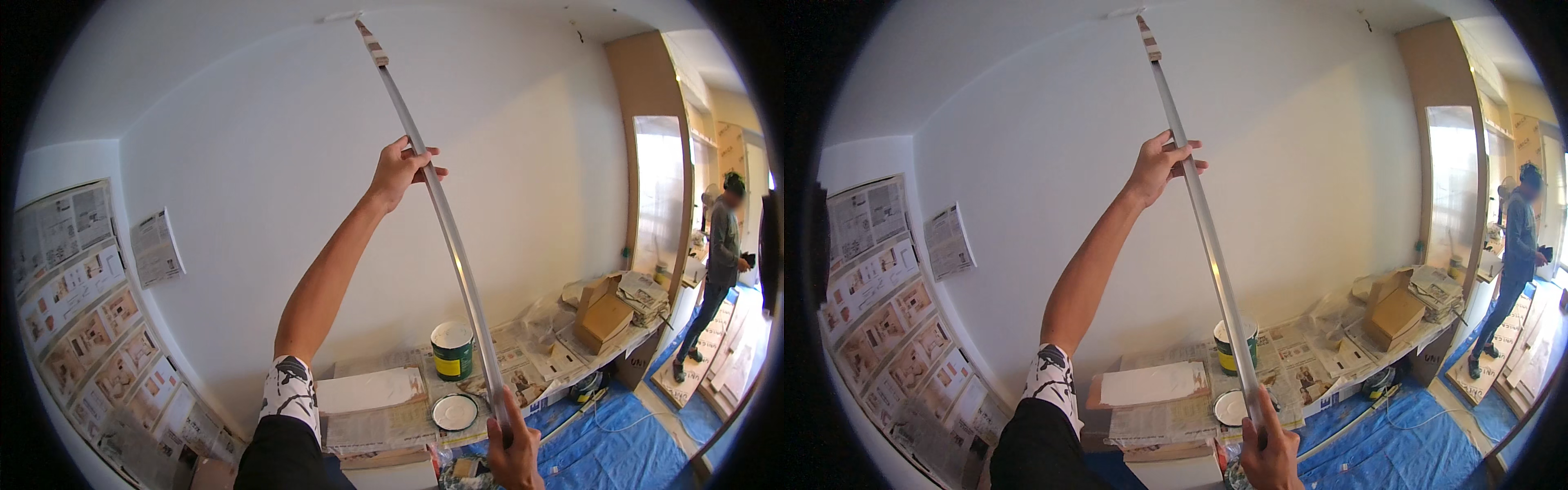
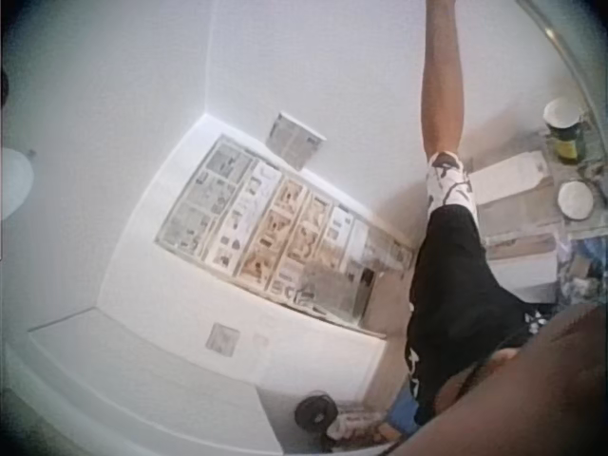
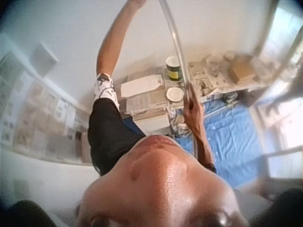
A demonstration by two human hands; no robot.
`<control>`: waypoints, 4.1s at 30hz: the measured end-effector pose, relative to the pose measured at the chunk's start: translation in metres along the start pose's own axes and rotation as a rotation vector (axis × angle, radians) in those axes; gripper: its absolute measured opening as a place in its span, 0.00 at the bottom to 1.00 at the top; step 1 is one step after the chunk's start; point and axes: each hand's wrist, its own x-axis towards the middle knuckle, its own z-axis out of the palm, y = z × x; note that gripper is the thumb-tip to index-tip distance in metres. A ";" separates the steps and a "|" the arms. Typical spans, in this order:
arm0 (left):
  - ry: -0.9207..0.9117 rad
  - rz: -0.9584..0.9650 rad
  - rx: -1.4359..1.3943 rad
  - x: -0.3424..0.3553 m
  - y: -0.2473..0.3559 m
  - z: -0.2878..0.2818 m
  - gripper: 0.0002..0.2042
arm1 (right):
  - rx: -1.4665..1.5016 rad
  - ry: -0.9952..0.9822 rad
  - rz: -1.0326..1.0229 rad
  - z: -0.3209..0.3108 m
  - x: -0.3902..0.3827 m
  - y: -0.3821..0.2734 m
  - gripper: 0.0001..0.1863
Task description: The person uses a roller on a long extension pole to apply white paint to a ceiling section and also applies paint to a small panel with a brush.
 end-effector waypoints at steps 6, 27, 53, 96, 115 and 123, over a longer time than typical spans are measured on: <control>0.001 0.027 0.008 0.000 0.007 0.007 0.16 | 0.010 0.011 0.003 -0.001 -0.004 0.015 0.26; 0.025 0.070 0.042 -0.144 0.216 0.155 0.15 | 0.016 -0.014 -0.084 -0.175 -0.219 -0.057 0.25; 0.097 -0.007 0.007 -0.076 0.133 0.091 0.17 | -0.005 -0.109 0.063 -0.109 -0.116 -0.039 0.26; 0.252 -0.397 -0.386 -0.327 -0.085 0.200 0.14 | -0.588 -0.118 0.489 -0.222 -0.336 0.215 0.07; 0.571 -0.694 -0.203 -0.458 -0.131 0.160 0.16 | -0.623 -0.446 0.313 -0.154 -0.257 0.215 0.12; 0.609 -0.628 -0.223 -0.469 -0.091 0.191 0.16 | -0.221 -0.477 0.060 -0.033 -0.155 0.169 0.12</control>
